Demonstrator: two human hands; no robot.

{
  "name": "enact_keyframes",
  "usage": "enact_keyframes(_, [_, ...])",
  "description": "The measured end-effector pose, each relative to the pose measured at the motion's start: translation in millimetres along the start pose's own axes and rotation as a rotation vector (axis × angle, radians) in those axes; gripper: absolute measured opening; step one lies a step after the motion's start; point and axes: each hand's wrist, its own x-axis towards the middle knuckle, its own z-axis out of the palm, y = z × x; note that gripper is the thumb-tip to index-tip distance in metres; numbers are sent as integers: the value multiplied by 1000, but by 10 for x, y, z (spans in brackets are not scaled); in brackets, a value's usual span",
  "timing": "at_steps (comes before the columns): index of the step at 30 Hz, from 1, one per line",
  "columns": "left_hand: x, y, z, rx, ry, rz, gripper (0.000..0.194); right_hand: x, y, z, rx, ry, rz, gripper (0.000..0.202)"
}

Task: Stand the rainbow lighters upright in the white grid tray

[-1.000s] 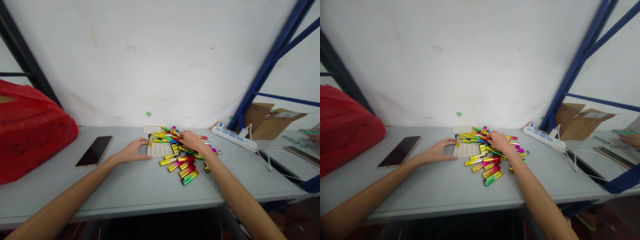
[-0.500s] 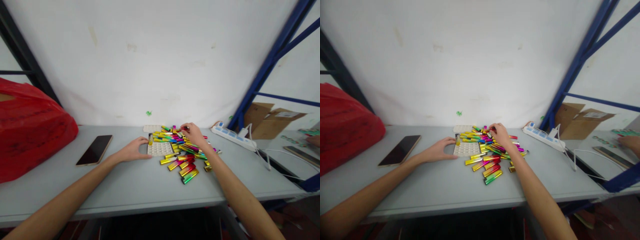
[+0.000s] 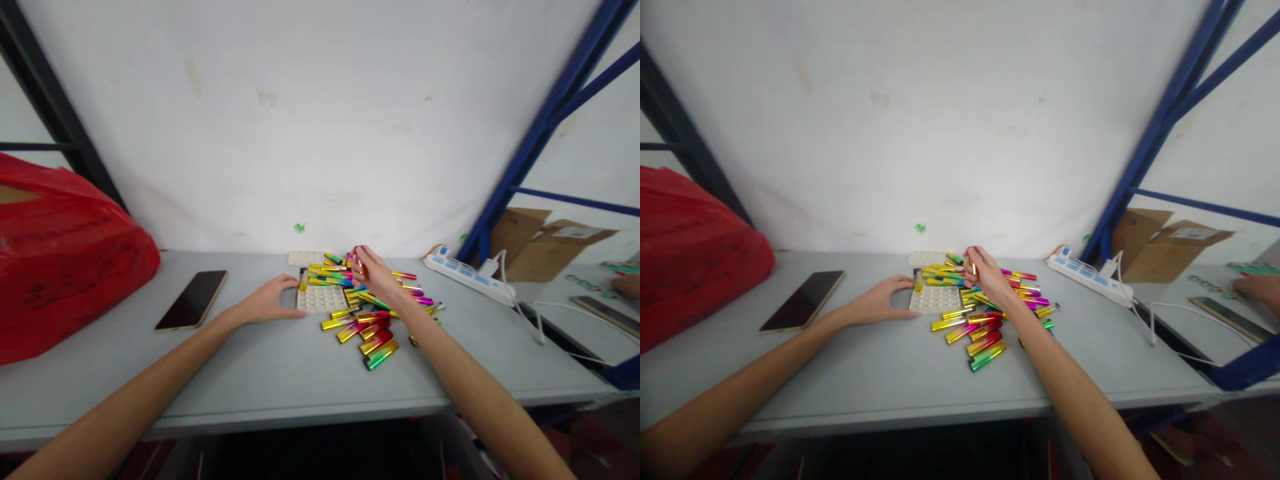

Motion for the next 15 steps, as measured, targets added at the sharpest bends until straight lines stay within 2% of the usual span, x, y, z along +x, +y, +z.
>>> enact_keyframes(3, [0,6,3,3,-3,0,76,-5,104,127,-217,55,-37,49])
enact_keyframes(6, [2,8,8,8,-4,-6,76,-18,192,225,-535,166,-169,55])
enact_keyframes(8, [5,3,14,9,-6,0,76,-35,220,277,-712,196,-225,56])
enact_keyframes(10, [6,-4,21,10,0,7,76,-47,228,318,-799,216,-238,53])
enact_keyframes(15, [3,-7,28,1,9,17,74,-25,253,339,-841,274,-254,44])
